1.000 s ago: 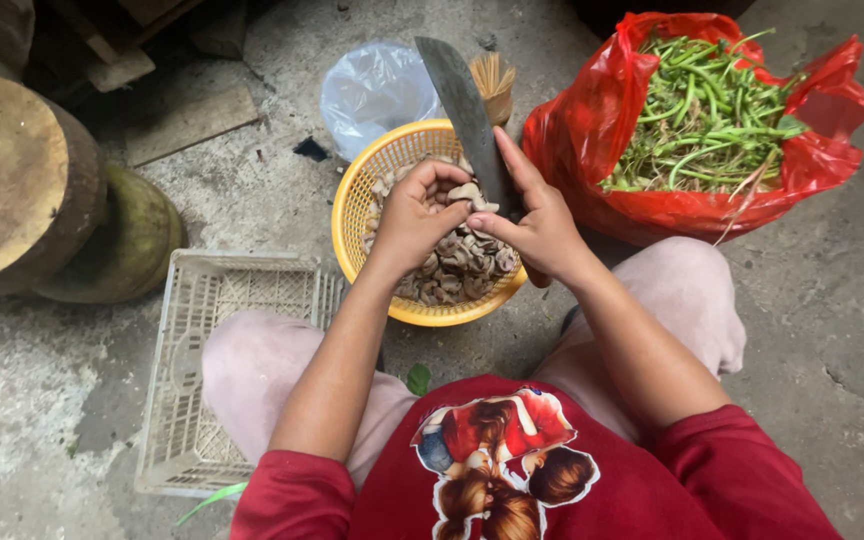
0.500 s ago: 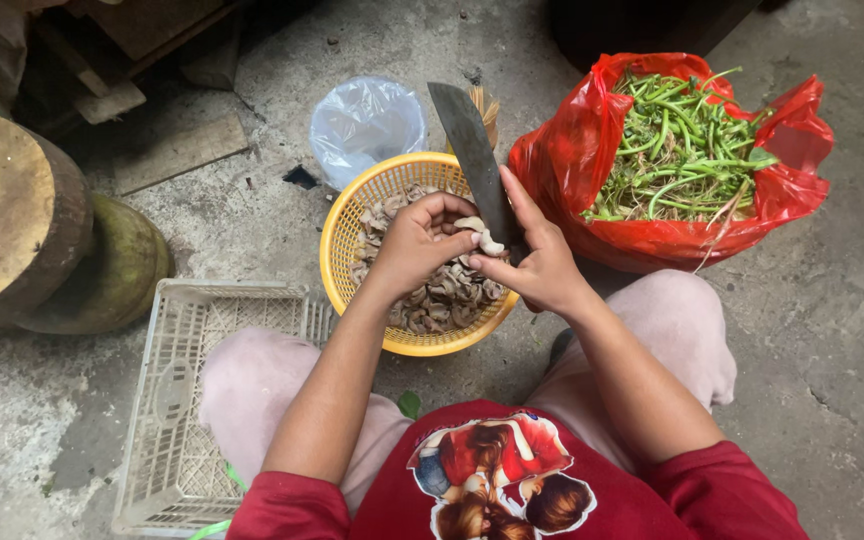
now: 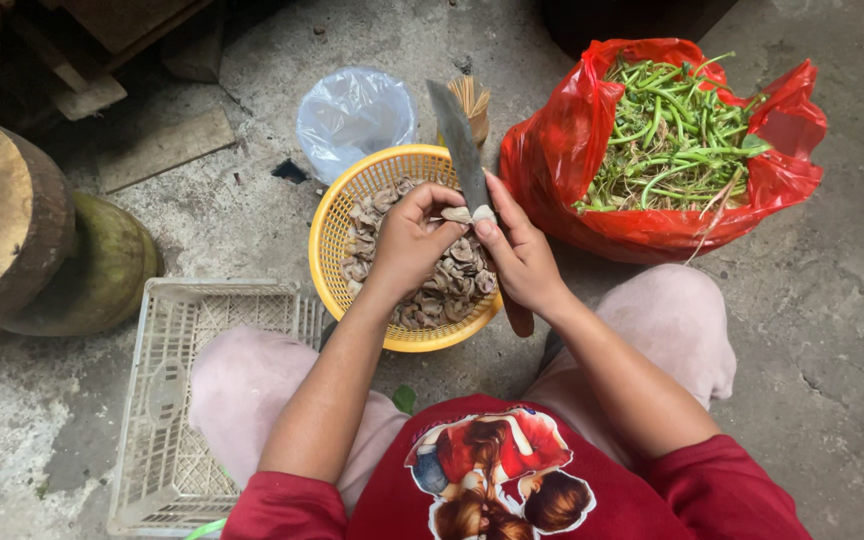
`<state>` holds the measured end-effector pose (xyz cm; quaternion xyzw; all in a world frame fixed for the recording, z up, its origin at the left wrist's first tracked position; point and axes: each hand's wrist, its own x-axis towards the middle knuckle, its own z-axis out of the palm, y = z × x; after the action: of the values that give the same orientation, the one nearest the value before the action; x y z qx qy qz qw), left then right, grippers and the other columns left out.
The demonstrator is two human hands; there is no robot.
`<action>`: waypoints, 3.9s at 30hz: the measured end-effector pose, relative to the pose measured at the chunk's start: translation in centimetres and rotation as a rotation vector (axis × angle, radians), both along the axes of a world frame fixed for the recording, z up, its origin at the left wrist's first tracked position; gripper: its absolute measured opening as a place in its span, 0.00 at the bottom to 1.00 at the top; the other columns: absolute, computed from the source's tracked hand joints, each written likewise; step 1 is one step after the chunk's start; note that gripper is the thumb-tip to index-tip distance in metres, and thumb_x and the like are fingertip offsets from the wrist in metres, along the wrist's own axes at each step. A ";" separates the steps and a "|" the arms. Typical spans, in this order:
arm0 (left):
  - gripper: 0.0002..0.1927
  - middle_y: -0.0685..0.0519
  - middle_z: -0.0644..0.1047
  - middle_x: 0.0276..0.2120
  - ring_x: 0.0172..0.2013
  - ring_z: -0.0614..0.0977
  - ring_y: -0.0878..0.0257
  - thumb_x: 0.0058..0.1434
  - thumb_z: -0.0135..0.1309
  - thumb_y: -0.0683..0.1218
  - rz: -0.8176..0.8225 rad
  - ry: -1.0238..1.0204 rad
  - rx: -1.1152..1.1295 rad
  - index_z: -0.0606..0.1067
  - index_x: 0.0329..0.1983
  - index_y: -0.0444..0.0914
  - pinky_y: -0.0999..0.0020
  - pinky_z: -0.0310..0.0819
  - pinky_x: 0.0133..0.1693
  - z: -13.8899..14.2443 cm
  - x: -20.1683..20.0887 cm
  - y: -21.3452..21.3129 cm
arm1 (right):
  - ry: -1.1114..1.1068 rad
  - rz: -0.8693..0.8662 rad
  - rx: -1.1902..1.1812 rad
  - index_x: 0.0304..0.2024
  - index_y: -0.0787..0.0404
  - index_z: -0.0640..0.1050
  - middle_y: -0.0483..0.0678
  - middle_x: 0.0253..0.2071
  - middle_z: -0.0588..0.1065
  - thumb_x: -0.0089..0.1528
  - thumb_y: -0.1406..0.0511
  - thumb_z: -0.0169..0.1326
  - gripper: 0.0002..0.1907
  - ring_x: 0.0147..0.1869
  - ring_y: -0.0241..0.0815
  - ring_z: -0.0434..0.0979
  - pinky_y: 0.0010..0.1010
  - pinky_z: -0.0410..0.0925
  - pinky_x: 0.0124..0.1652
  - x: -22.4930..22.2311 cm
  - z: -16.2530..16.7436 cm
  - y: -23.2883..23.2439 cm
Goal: The person sits on the floor and uses a knife to trim the stems of small mushrooms, placing the trimmed pieces into a yellow basket. The person handles the mushrooms one at a time from the basket.
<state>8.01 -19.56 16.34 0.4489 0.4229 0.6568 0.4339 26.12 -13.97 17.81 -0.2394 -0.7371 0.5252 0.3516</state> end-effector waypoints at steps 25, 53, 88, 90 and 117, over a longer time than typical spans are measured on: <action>0.14 0.51 0.82 0.41 0.38 0.83 0.68 0.68 0.57 0.41 -0.038 -0.154 -0.213 0.76 0.55 0.30 0.75 0.80 0.39 0.0 -1.2 -3.3 | 0.032 0.154 0.072 0.81 0.62 0.40 0.54 0.74 0.66 0.67 0.68 0.61 0.52 0.73 0.38 0.68 0.28 0.60 0.71 -1.3 2.5 -1.3; 0.12 0.34 0.79 0.43 0.47 0.81 0.36 0.67 0.46 0.39 0.433 0.924 -0.835 0.73 0.52 0.33 0.44 0.74 0.49 -7.9 -2.8 -5.1 | -0.167 0.097 -0.633 0.80 0.45 0.40 0.44 0.28 0.68 0.70 0.51 0.45 0.42 0.23 0.33 0.66 0.24 0.66 0.25 -1.6 0.7 0.6; 0.19 0.51 0.81 0.41 0.40 0.83 0.67 0.61 0.61 0.35 0.017 -0.136 -0.273 0.77 0.56 0.33 0.73 0.80 0.43 -4.2 -1.6 -3.6 | -0.201 0.082 0.268 0.78 0.62 0.50 0.62 0.75 0.59 0.56 0.59 0.73 0.59 0.78 0.53 0.60 0.39 0.57 0.70 -1.6 -0.7 -0.9; 0.19 0.49 0.81 0.42 0.40 0.83 0.66 0.63 0.60 0.35 0.008 -0.160 -0.261 0.77 0.58 0.33 0.72 0.80 0.44 -4.0 -1.5 -3.6 | -0.098 0.123 0.172 0.79 0.61 0.48 0.58 0.72 0.63 0.61 0.60 0.69 0.55 0.74 0.49 0.64 0.37 0.61 0.68 -1.9 -1.0 -1.1; 0.22 0.53 0.75 0.47 0.40 0.84 0.66 0.64 0.51 0.36 0.383 -0.090 -0.069 0.66 0.61 0.37 0.73 0.84 0.39 -1.3 -2.5 -2.6 | 0.030 0.149 -0.518 0.77 0.51 0.60 0.41 0.25 0.66 0.74 0.50 0.39 0.31 0.24 0.30 0.66 0.22 0.63 0.25 -2.5 -0.5 -1.8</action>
<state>5.49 -22.17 15.02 0.3151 0.5030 0.7319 0.3347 23.66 -15.82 17.32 -0.2585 -0.5886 0.7241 0.2497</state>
